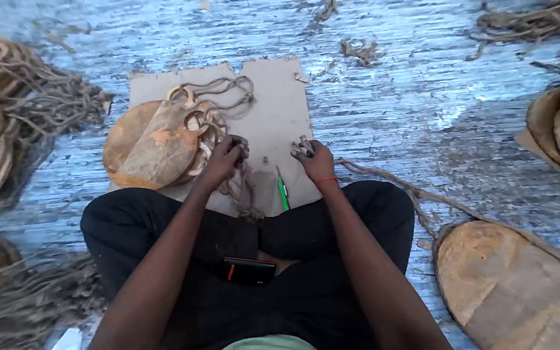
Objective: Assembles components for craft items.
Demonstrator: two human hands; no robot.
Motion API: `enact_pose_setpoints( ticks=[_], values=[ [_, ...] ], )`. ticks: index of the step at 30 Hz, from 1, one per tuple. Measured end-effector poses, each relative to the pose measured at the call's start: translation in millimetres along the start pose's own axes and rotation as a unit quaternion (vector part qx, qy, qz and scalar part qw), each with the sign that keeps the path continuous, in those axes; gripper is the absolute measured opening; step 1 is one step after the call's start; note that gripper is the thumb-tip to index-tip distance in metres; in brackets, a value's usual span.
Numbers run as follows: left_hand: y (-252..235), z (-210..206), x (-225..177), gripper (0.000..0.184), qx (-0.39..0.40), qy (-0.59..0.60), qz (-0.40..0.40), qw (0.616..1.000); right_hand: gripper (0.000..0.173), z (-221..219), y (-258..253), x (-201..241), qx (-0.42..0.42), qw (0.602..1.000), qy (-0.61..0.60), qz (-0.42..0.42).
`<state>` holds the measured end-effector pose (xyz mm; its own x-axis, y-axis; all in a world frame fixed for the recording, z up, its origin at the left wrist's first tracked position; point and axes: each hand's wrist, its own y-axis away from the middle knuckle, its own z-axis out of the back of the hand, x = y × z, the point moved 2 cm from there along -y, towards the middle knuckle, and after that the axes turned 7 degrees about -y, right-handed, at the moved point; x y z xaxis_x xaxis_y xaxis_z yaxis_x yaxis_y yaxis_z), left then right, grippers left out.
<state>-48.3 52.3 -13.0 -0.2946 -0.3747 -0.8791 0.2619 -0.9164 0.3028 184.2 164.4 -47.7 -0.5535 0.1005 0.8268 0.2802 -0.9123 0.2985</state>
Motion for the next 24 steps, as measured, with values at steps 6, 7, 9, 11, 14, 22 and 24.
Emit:
enact_pose_setpoints(
  ticks=[6, 7, 9, 11, 14, 22, 24],
  values=[
    [35, 36, 10, 0.031, 0.000, -0.114, -0.031, 0.993, 0.032, -6, 12, 2, 0.036, 0.998, 0.032, 0.033],
    [38, 28, 16, 0.028, 0.038, -0.163, -0.035, 0.985, 0.033, -8, 14, 1, 0.043, 0.998, 0.032, 0.034],
    [42, 4, 22, 0.027, 0.130, -0.277, -0.043, 0.951, 0.034, -11, 17, -4, 0.045, 0.998, 0.033, 0.035],
    [45, -23, 23, 0.032, 0.206, -0.368, -0.043, 0.906, 0.034, -9, 19, -8, 0.033, 0.998, 0.033, 0.030],
    [46, -53, 33, 0.035, 0.306, -0.472, -0.054, 0.825, 0.036, -2, 17, -13, 0.011, 0.999, 0.031, 0.011],
    [51, -58, 38, 0.033, 0.344, -0.545, -0.042, 0.763, 0.040, -9, 31, -20, -0.015, 1.000, 0.024, 0.004],
    [49, -50, 30, 0.032, 0.317, -0.552, -0.005, 0.771, 0.039, -10, 24, -15, -0.009, 0.999, 0.031, -0.006]
  ],
)
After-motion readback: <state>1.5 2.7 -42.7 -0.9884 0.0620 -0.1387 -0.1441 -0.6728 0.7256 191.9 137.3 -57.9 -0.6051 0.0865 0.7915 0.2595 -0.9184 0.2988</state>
